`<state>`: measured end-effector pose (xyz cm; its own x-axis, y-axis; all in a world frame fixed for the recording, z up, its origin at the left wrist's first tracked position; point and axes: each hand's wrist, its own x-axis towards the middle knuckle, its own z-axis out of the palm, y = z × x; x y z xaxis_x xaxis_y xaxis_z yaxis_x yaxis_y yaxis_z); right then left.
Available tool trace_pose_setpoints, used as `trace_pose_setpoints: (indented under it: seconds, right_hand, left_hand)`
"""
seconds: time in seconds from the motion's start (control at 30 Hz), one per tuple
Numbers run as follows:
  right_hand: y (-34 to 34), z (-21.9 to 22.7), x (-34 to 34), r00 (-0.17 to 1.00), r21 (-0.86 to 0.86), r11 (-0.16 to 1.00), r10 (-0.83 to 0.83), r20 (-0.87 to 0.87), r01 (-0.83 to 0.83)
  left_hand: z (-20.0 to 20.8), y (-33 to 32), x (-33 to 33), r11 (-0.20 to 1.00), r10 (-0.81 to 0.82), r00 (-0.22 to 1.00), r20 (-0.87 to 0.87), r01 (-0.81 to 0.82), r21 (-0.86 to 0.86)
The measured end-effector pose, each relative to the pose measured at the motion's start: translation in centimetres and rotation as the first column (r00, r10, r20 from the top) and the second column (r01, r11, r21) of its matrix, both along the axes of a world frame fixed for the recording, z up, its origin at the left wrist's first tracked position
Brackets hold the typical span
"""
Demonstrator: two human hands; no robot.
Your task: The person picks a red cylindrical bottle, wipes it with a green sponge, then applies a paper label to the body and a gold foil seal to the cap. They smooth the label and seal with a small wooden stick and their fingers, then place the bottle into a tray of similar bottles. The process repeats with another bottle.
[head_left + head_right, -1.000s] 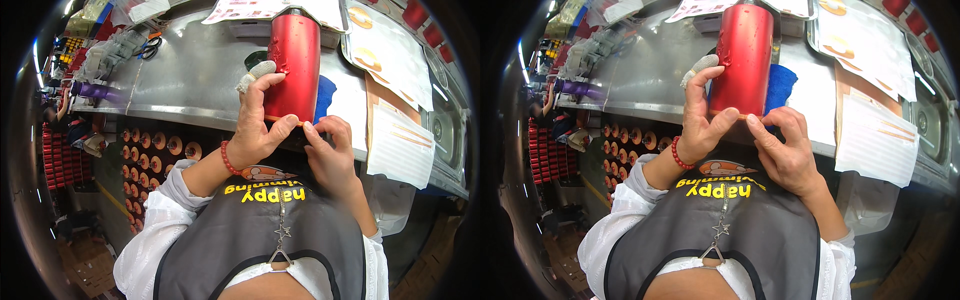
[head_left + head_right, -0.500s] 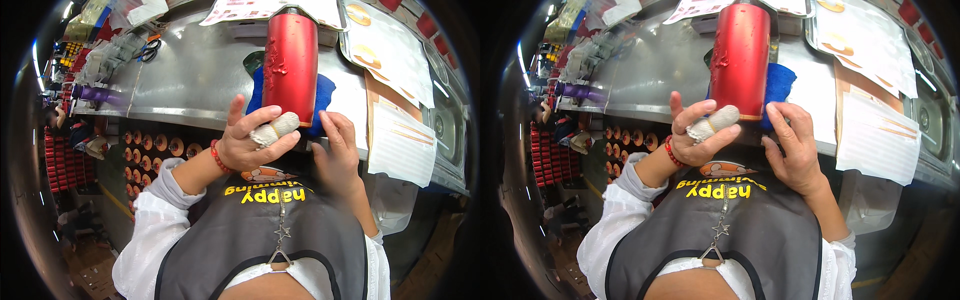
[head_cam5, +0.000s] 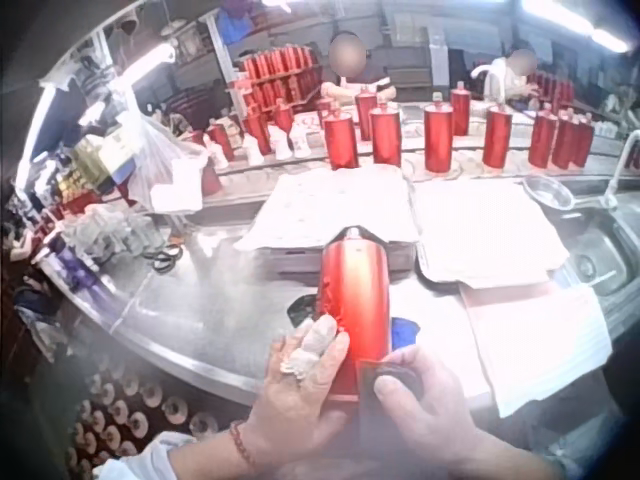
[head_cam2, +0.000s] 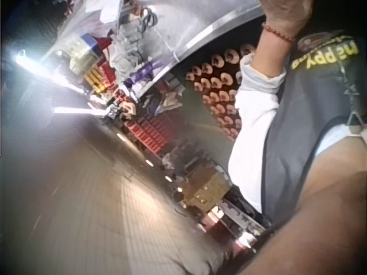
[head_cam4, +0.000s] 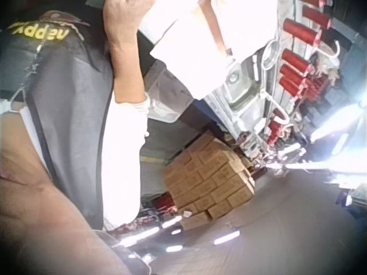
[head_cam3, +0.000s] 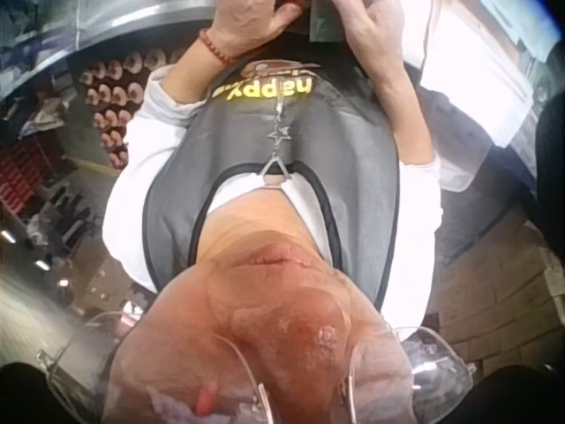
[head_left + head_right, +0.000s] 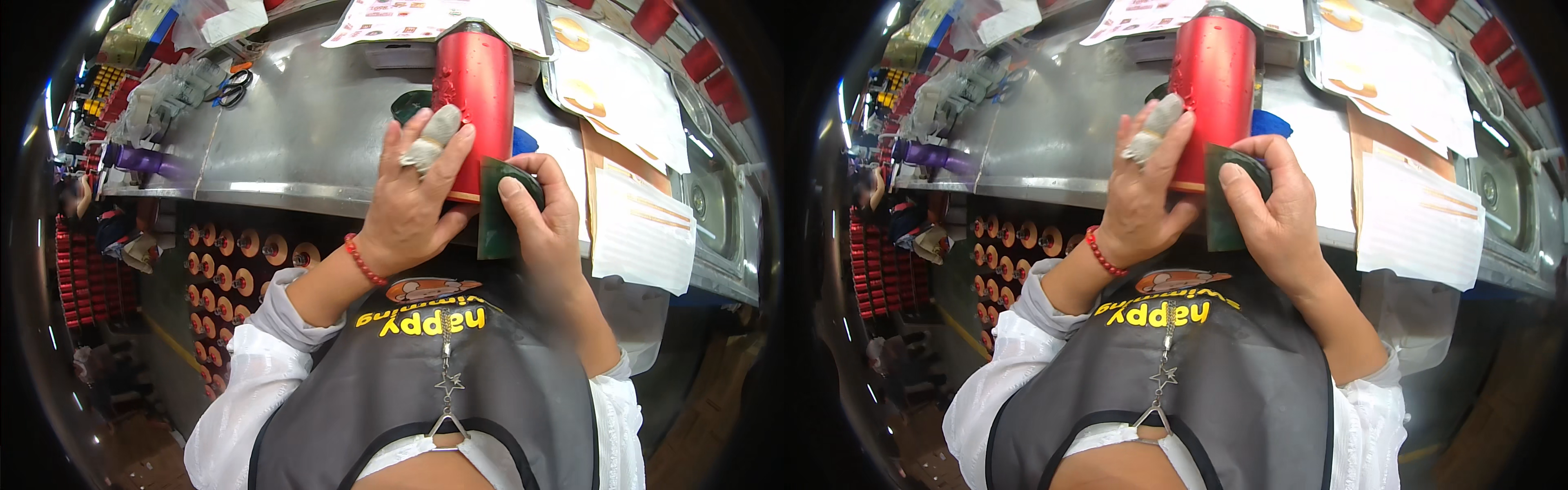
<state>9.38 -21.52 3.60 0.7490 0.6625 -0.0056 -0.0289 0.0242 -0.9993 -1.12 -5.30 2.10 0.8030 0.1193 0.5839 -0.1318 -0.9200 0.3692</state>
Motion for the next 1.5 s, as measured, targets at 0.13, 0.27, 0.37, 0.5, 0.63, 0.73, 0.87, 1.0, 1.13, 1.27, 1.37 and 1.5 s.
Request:
trace_pose_setpoints:
  seconds: [0.13,0.27,0.37,0.5,0.63,0.73,0.87,1.0,1.13,1.27,1.37,1.5]
  right_hand:
    - [0.1,-0.9,0.0,0.999,-0.011,1.000,-0.029,-0.016,0.029]
    - [0.0,-1.1,0.0,1.000,-0.013,1.000,-0.024,-0.004,0.024]
    - [-0.2,-0.9,0.0,0.999,-0.033,0.999,-0.038,0.007,0.038]
    - [-0.4,-0.5,-0.1,0.995,-0.043,0.999,-0.008,0.099,0.012]
    - [-0.6,-0.7,0.1,0.991,-0.024,1.000,0.003,0.132,0.000]
    - [-0.8,-0.6,0.1,0.983,-0.036,0.999,-0.023,0.181,0.030]
    - [-1.0,-0.8,0.2,0.985,-0.026,1.000,0.018,0.169,-0.014]
    - [-1.2,-1.0,0.4,0.987,-0.047,0.999,0.028,0.155,-0.021]
    - [-1.4,-1.1,0.4,0.989,-0.034,0.999,0.009,0.149,-0.004]
    - [-1.2,-1.2,0.5,0.990,-0.016,0.999,0.052,0.128,-0.050]
    - [-1.4,-1.5,0.7,0.991,-0.035,0.998,0.057,0.120,-0.053]
    - [-1.8,-1.7,0.7,0.991,-0.038,0.998,0.052,0.120,-0.048]
  left_hand:
    - [-2.7,0.6,0.6,0.994,-0.033,0.994,0.104,0.044,-0.103]
    - [-2.5,0.9,-0.4,0.988,0.020,0.998,0.064,-0.010,-0.156]
    - [0.7,0.1,1.0,0.995,-0.028,0.997,-0.071,0.034,0.090]
    - [-3.3,1.5,-0.6,0.979,-0.057,0.992,0.109,0.077,-0.189]
    - [-1.2,0.8,-1.0,0.995,0.096,0.995,0.024,-0.095,-0.041]
    - [0.6,0.2,0.9,0.989,-0.052,0.995,-0.082,0.062,0.133]
    - [-2.6,1.2,-1.1,0.964,-0.057,0.995,0.083,0.076,-0.254]
    - [-0.4,0.2,-1.0,0.995,0.103,0.995,-0.008,-0.103,-0.009]
    - [0.4,0.1,1.1,0.987,-0.073,0.997,-0.032,0.077,0.138]
    - [-2.9,1.3,-1.4,0.967,0.014,0.998,0.067,0.003,-0.255]
    - [-1.5,0.4,-1.6,0.986,0.137,0.990,-0.032,-0.139,-0.088]
    - [0.8,-0.1,0.9,0.995,-0.012,0.996,-0.085,0.021,0.099]
